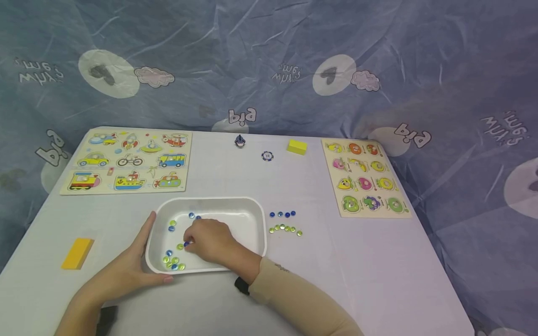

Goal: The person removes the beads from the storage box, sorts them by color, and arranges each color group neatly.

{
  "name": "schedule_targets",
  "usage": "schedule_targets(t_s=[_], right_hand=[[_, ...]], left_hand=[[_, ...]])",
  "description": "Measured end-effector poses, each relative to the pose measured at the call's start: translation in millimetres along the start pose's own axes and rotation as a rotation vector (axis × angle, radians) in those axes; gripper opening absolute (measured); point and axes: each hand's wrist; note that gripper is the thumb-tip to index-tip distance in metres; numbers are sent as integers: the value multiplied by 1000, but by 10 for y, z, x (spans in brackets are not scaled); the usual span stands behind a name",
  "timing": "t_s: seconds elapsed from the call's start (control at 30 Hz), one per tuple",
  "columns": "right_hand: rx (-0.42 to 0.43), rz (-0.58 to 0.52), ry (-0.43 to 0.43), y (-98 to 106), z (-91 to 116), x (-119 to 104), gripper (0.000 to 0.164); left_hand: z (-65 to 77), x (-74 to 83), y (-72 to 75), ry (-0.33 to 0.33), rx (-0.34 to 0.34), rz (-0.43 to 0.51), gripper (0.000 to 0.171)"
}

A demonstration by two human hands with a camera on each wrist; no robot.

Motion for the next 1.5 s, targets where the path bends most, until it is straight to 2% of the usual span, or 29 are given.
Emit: schedule_targets(t_s=[0.2,0.33,0.43,0.57,0.73,0.9,1.03,1.2,1.5], right_hand=[[103,-69,22,140,118,29,20],[186,-137,32,383,281,68,21],[246,-168,28,574,415,178,20],[328,-210,-10,737,573,507,18],[419,-241,-117,809,734,1101,18],[379,-237,-334,812,887,1612,19],[324,-208,-457,789,983,1878,20],[263,-161,-517,780,1042,2015,22],[191,-101,-572,779,1067,2039,26]], left_hand=[[-7,8,-13,3,-5,-4,142],[-13,7,-15,12,-2,-20,143],[-12,11,-15,22,-3,-26,143],[-9,16,-15,32,-4,-22,144],[-2,16,-8,41,-2,-27,144],[2,18,-1,41,-4,-27,144],[3,22,1,34,-5,-16,144],[1,28,-1,31,-6,-13,144],[-14,25,-6,34,-9,-16,144]])
Point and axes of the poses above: each hand's wrist, its own z-axis away from the middle knuckle, its own y-axis out of the back of the hand, x = y × z, and after that the axes turned 1 degree about x, right-handed
